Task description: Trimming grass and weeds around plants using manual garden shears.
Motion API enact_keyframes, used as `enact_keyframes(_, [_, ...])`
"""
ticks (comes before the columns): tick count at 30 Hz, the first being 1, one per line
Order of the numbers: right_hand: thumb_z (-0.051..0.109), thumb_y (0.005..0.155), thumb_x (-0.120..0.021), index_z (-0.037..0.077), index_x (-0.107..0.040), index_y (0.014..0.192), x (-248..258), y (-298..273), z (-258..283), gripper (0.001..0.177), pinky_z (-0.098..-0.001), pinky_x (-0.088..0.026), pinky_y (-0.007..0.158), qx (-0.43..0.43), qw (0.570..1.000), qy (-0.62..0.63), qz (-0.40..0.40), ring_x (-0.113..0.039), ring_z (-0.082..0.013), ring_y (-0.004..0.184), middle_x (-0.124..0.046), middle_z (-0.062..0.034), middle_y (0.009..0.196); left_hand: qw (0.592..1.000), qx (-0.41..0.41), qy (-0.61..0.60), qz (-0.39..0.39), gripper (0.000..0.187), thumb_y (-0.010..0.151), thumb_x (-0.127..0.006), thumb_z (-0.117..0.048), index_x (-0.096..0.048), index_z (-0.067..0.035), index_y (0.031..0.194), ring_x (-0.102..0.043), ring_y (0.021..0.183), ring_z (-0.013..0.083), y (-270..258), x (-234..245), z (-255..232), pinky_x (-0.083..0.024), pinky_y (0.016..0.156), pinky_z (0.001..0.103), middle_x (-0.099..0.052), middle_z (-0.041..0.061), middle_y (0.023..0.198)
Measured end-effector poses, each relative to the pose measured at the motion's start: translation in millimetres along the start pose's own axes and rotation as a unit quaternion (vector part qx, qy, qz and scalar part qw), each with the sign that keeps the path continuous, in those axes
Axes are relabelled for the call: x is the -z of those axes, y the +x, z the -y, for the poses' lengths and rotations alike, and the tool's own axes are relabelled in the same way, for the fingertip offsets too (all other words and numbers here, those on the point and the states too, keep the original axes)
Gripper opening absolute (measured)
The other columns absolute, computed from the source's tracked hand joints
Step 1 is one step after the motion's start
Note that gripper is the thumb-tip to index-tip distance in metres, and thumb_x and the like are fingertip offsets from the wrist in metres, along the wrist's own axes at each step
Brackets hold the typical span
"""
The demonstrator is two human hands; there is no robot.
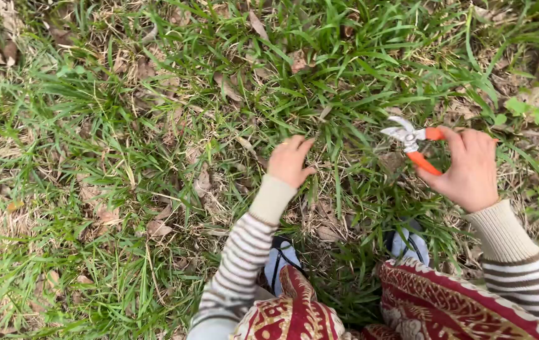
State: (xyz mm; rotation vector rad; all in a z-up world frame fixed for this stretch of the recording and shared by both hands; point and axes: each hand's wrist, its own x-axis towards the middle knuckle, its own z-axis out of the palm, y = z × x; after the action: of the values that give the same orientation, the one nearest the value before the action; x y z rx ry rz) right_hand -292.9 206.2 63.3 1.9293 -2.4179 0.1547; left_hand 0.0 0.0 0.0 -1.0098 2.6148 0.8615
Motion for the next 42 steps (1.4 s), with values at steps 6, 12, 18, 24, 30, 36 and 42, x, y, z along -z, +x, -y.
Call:
enact_keyframes(6, [0.051, 0.071, -0.083, 0.007, -0.071, 0.119, -39.7, -11.3, 41.9, 0.066, -0.0390, -0.052, 0.093, -0.014, 0.998, 0.040, 0.043, -0.070, -0.0252, 0.093, -0.070, -0.0091, 0.091, 0.967, -0.127, 0.080, -0.208, 0.020, 0.076, -0.082, -0.016, -0.074, -0.015, 0.095, -0.069, 0.095, 0.0221, 97.3, -174.7, 35.1, -0.058, 0.086, 0.033, -0.066, 0.000, 0.095])
enact_keyframes(12, [0.055, 0.077, -0.081, 0.005, -0.063, 0.127, -90.0, 6.4, 63.4, 0.073, -0.0388, -0.054, 0.094, -0.014, 0.986, 0.051, 0.161, -0.070, -0.0252, 0.102, -0.069, -0.0115, 0.101, 0.953, 0.068, -0.250, -0.155, 0.019, 0.089, -0.079, -0.036, -0.079, -0.018, 0.095, -0.076, 0.086, 0.0201, 59.3, -74.3, 11.9, -0.059, 0.083, 0.032, -0.078, 0.000, 0.087])
enact_keyframes(18, [0.052, 0.075, -0.083, 0.004, -0.063, 0.120, -149.0, 7.6, 65.0, 0.069, -0.0352, -0.058, 0.092, 0.091, 0.982, 0.001, 0.164, -0.071, -0.0239, 0.103, -0.069, -0.0099, 0.101, 0.961, 0.097, -0.223, -0.132, 0.016, 0.095, -0.074, -0.035, -0.079, -0.020, 0.097, -0.075, 0.083, 0.0172, 61.0, -58.7, 8.1, -0.055, 0.095, 0.035, -0.077, 0.000, 0.087])
enact_keyframes(24, [0.045, 0.085, -0.076, 0.008, -0.064, 0.112, -109.9, 11.6, 60.4, 0.048, -0.0311, -0.061, 0.083, 0.110, 0.965, 0.008, 0.237, -0.073, -0.0186, 0.092, -0.069, -0.0051, 0.094, 0.939, 0.122, -0.298, -0.119, 0.021, 0.098, -0.072, -0.029, -0.077, -0.010, 0.103, -0.074, 0.099, 0.0266, 67.2, -62.6, 18.6, -0.052, 0.101, 0.040, -0.078, 0.011, 0.098])
enact_keyframes(30, [0.043, 0.083, -0.079, 0.003, -0.067, 0.108, -40.7, -7.4, 48.4, 0.049, -0.0371, -0.063, 0.076, -0.093, 0.940, 0.212, 0.249, -0.075, -0.0256, 0.084, -0.071, -0.0117, 0.088, 0.924, 0.176, -0.306, -0.147, 0.017, 0.095, -0.076, -0.030, -0.079, -0.015, 0.099, -0.073, 0.102, 0.0268, -5.3, 22.9, -11.3, -0.051, 0.101, 0.040, -0.079, 0.010, 0.100])
enact_keyframes(36, [0.067, 0.074, -0.075, 0.019, -0.064, 0.129, -20.1, -0.4, -3.8, 0.074, -0.0430, -0.044, 0.093, -0.119, 0.987, 0.002, 0.110, -0.058, -0.0255, 0.092, -0.061, -0.0059, 0.097, 0.908, 0.353, 0.130, 0.186, 0.073, 0.088, -0.069, -0.066, -0.058, -0.004, 0.124, -0.069, 0.069, 0.0143, -43.6, 45.6, 10.2, -0.062, 0.063, 0.027, -0.067, 0.003, 0.080])
enact_keyframes(42, [0.036, 0.087, -0.072, 0.016, -0.072, 0.112, -38.1, 51.2, 87.0, 0.033, -0.0383, -0.060, 0.087, -0.058, 0.957, 0.176, 0.224, -0.072, -0.0189, 0.082, -0.073, -0.0024, 0.091, 0.996, 0.044, -0.003, -0.084, 0.032, 0.103, -0.060, -0.036, -0.071, -0.007, 0.112, -0.074, 0.078, 0.0234, 17.7, 30.1, -26.7, -0.062, 0.076, 0.041, -0.071, 0.007, 0.076])
